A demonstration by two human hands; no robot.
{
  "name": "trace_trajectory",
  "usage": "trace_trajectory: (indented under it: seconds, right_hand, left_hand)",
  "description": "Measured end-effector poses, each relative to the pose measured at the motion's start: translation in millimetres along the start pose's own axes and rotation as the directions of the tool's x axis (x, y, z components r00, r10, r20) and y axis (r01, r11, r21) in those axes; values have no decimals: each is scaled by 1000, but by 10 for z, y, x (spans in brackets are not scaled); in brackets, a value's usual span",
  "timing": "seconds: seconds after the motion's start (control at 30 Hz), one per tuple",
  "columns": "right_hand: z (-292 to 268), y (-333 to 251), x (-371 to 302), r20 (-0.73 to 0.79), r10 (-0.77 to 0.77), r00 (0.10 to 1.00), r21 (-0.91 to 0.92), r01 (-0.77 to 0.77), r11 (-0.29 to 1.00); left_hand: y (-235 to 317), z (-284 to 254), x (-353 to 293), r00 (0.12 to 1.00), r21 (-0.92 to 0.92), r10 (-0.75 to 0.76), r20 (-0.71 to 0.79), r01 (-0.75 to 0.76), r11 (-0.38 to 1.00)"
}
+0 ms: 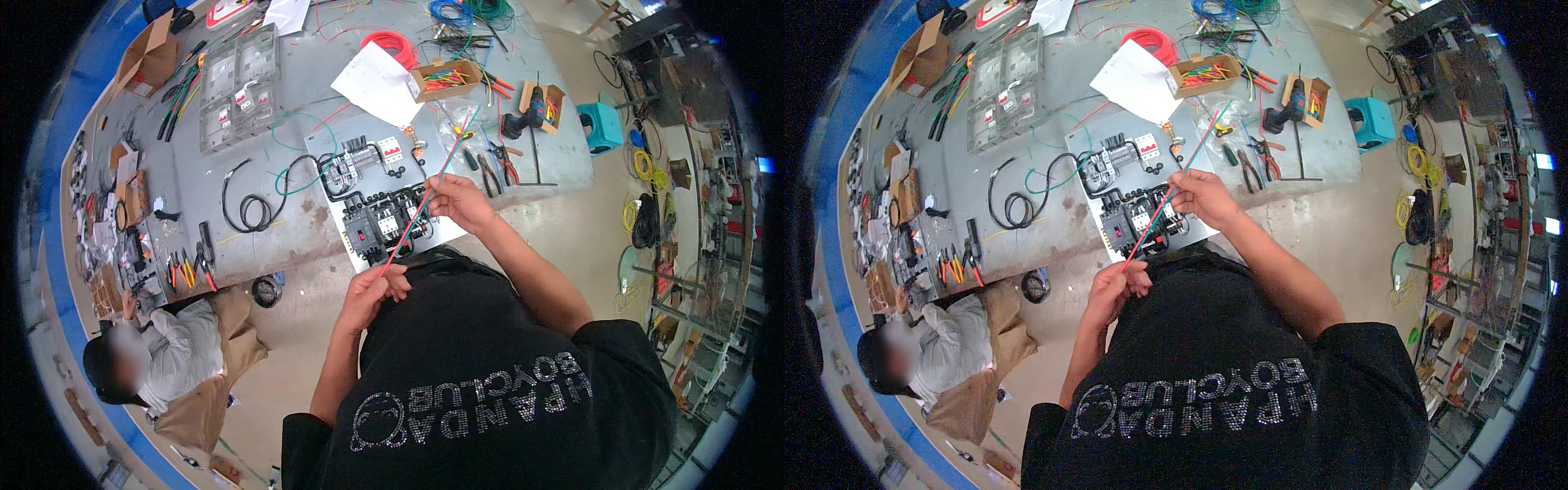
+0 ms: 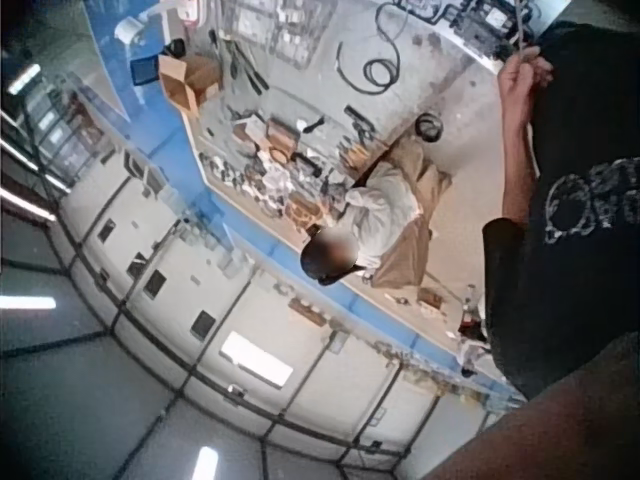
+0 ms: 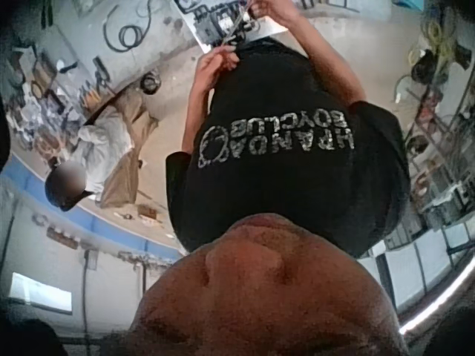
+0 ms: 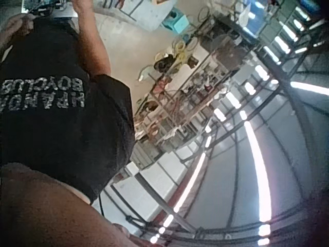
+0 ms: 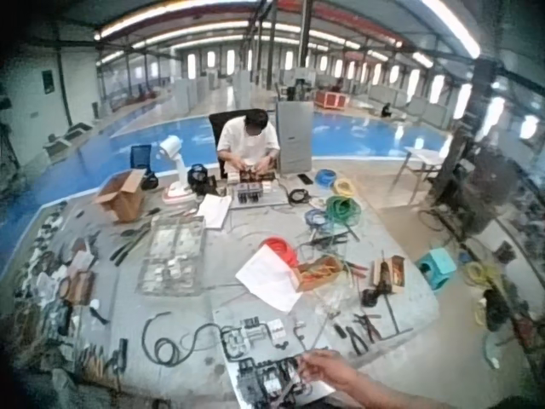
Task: The person strips insulation from red and green wires using pliers and connects them to terminals on an electrical control panel. The person uses a screwdriver to tighten the terminal screws and secures the wires in place.
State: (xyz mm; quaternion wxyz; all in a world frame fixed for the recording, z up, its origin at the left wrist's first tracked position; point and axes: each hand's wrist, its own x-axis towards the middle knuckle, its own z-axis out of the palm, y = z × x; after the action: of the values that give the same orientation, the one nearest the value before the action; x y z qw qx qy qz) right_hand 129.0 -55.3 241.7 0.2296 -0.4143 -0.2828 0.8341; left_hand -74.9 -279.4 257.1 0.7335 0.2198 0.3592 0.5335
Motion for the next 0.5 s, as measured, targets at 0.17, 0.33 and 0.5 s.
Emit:
trace_trajectory:
  seconds: [0.17, 0.33, 0.5]
  right_hand:
    - [16, -10, -44, -20, -15, 1000, 2, 15, 1000]
    - [129, -4, -106, -25, 30, 999, -67, -31, 997]
    - [215, 10, -150, -18, -8, 1000, -79, 7, 997]
  left_hand:
    - [-28, -14, 11, 996, -16, -62, -64, 61, 998]
    - [-75, 50, 161, 990, 236, -43, -132, 73, 969]
    - [-209, 16, 296, 986, 370, -41, -164, 100, 924]
